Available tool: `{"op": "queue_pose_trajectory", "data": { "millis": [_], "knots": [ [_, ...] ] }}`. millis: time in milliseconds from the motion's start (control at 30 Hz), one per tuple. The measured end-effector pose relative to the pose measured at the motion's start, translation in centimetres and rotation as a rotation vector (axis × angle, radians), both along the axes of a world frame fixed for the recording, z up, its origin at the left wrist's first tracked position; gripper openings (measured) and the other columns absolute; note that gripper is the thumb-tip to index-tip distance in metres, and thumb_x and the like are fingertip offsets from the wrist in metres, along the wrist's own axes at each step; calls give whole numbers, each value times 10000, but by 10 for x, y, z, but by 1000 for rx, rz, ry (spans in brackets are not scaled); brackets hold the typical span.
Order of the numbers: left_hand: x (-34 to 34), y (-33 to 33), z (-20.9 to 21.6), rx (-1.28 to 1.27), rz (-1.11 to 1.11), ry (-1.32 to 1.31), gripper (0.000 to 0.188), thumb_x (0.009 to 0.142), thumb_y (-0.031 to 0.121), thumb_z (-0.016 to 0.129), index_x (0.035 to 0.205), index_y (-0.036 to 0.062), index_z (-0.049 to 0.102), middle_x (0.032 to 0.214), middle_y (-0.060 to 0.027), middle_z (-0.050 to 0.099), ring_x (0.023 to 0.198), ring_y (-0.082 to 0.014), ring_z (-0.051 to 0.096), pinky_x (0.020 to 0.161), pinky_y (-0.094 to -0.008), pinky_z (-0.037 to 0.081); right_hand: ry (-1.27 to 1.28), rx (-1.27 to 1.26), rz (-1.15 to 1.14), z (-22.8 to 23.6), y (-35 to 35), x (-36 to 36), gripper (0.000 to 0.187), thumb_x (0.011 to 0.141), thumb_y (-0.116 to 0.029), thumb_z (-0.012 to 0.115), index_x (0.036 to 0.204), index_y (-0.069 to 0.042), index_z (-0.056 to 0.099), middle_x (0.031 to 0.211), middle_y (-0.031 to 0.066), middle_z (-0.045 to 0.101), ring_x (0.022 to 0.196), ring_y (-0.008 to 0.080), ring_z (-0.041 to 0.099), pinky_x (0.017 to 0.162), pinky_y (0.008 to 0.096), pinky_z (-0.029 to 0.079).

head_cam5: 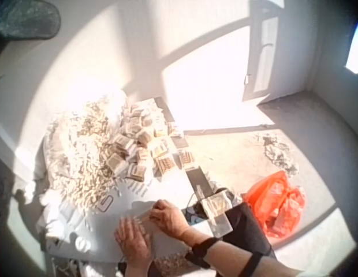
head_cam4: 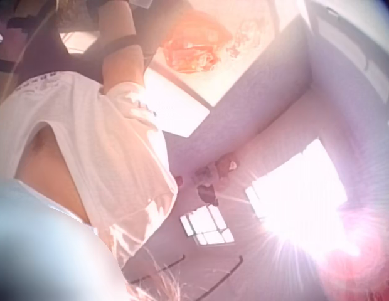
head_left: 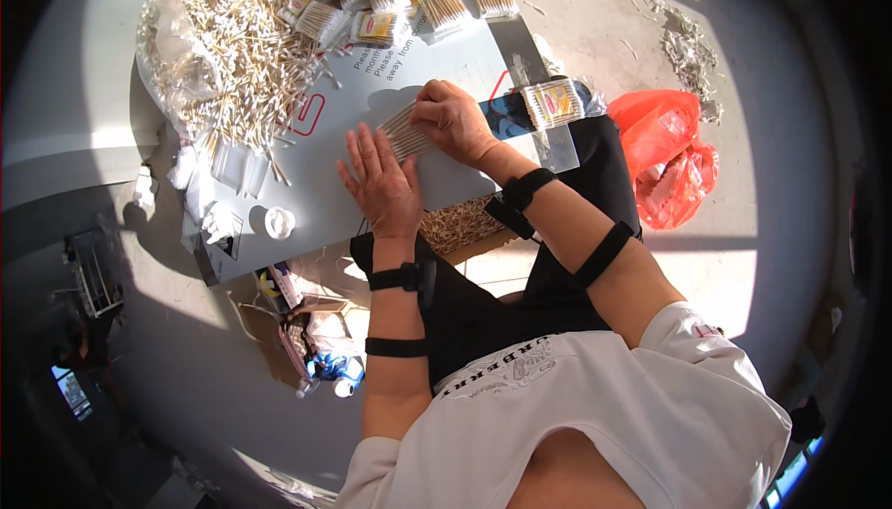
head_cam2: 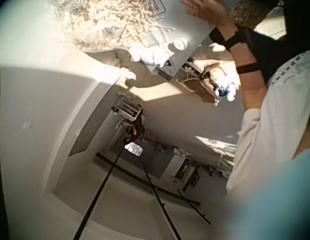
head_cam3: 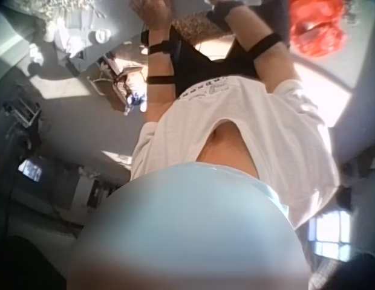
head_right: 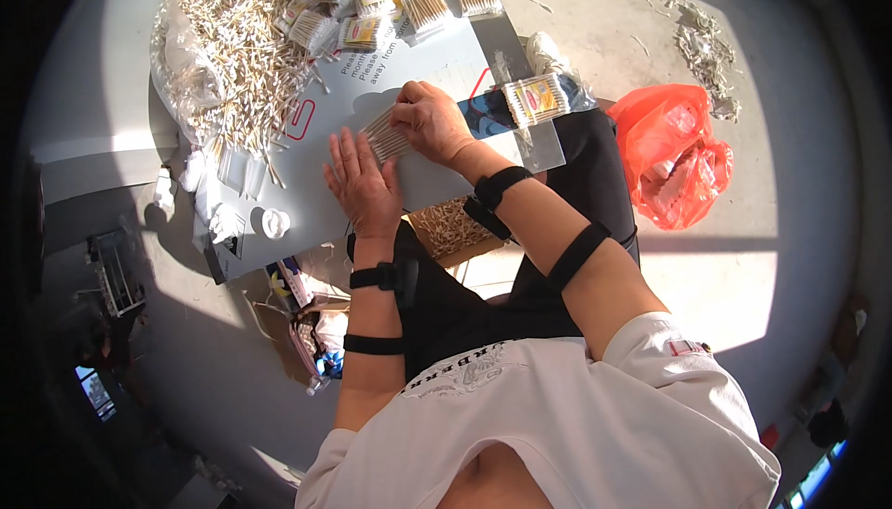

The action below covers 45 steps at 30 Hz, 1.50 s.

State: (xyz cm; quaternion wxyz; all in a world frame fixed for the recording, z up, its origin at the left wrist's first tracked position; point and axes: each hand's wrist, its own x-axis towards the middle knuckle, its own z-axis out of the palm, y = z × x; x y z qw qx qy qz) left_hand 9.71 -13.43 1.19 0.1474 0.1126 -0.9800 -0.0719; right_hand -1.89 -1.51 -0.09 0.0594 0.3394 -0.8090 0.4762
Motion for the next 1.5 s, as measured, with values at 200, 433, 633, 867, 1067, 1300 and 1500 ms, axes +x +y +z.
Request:
{"op": "queue_pose_trajectory", "data": {
  "millis": [200,433,633,867,1067,1300,1500],
  "knots": [
    [1,-1,4,-82,-50,-78,511,890,297,579,1297,-4,509,1496,-130,335,1429,-305,209,1107,-585,153,-4,4,11,-1,1,-1,61,693,-92,711,747,-118,697,875,32,577,878,228,578,774,340,504],
    [-4,2,3,-122,-12,-155,599,898,314,569,1380,-9,416,1523,-124,282,1439,-300,174,1100,-599,154,-16,-13,8,0,0,0,63,704,-92,716,760,-117,704,880,34,578,878,233,580,771,339,504],
    [-11,-3,0,47,3,-5,594,909,272,555,1400,-8,370,1508,-132,299,1419,-319,213,1112,-554,189,-233,-203,-28,-1,3,0,193,781,-17,656,965,-64,693,1020,89,600,947,260,596,830,334,503],
    [-25,-11,-1,141,-178,0,485,907,166,539,1348,-4,431,1388,-138,428,1346,-344,331,1114,-500,232,15,-68,34,5,1,-4,399,824,60,543,1206,-53,578,1196,124,584,1132,306,530,976,360,459],
    [-19,-2,-6,502,-141,162,429,942,108,477,1345,-29,425,1366,-174,430,1333,-351,344,1109,-442,274,-16,102,71,6,12,15,387,875,44,495,1254,-18,538,1246,142,561,1211,314,492,1025,365,419],
    [-42,10,-18,825,46,472,448,998,202,392,1373,-42,398,1427,-222,391,1342,-353,354,1111,-422,276,-367,-439,-19,7,-10,22,351,911,25,478,1260,4,514,1279,185,527,1200,337,511,1014,333,406],
    [-47,17,-17,952,-17,486,457,1007,239,381,1366,-42,419,1426,-200,403,1329,-304,375,1102,-384,282,-419,-436,-57,6,-5,30,339,917,31,457,1251,27,516,1286,204,524,1209,313,516,1026,325,393]
  ]
}}
